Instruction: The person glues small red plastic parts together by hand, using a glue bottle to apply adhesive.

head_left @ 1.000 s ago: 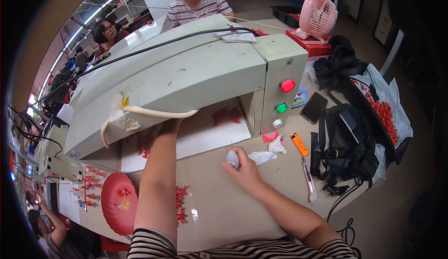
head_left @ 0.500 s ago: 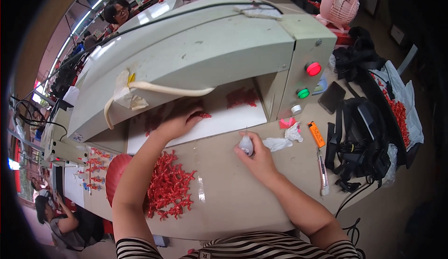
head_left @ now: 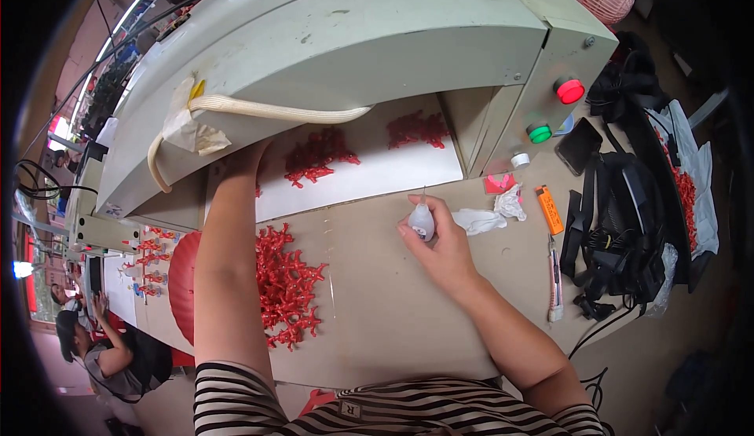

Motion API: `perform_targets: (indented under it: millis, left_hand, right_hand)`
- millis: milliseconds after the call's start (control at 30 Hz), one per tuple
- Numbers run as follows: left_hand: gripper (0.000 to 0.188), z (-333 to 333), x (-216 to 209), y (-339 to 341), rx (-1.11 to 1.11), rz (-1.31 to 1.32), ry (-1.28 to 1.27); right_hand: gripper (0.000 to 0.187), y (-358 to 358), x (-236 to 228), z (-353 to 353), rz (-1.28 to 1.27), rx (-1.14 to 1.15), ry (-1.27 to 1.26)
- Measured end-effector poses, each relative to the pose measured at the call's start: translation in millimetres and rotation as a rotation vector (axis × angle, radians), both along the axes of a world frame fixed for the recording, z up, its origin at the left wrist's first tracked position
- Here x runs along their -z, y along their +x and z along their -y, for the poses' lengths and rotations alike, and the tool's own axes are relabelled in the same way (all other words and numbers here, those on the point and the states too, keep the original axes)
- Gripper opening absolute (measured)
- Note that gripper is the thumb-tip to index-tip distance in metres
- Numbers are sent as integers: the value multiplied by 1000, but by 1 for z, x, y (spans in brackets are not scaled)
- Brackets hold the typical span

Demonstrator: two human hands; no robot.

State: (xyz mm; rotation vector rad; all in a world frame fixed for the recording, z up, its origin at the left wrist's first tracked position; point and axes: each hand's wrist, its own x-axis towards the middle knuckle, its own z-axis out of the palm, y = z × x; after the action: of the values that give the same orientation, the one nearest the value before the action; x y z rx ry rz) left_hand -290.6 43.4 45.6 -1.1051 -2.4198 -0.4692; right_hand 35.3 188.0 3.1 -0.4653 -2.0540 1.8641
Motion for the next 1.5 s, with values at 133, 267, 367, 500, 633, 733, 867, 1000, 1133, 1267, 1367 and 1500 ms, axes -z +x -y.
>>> perform_targets:
  millis: [133,267,367,500,633,733,867,1000,1133,1267,1367,1500]
  left_hand:
    - [45,-31,-23,43,25,11,-57]
    - [52,-44,-12,49,38,123,-111]
    - [56,-36,10,49,71,242,-113]
    - [57,-16,-7,53,132,401,-341]
    - [64,7,-24,74,140,435,-473]
    - [77,25,-8,90,256,403,-488]
    - [78,18,10,98,201,381,-407]
    - [68,2,19,71,157,362,-194]
    - [54,43,38,6,-67,-100,-521]
    - [42,47,-13,24,-175,327,-269]
    - [37,69,7,1,-27,298,-212]
    - [43,69,19,-15,-126,200,-171]
  right_hand:
    - [37,0,-2,2,8,-14,-9]
    - [37,-1,-1,4,14,3,-37]
    - [37,-1,-3,3,14,4,20]
    - [38,0,-2,1,11,-9,-20]
    - [38,-1,2,-1,9,-1,-26]
    - [39,-1,2,-1,6,3,29]
    - [39,1,0,0,18,-6,21]
    - [39,3,-4,2,19,-20,-4]
    - [39,3,-8,3,15,-27,-23]
    - [39,1,-2,0,32,-12,-7]
    - [38,1,-5,-1,34,-21,10]
    - [38,-1,-2,1,17,-5,30]
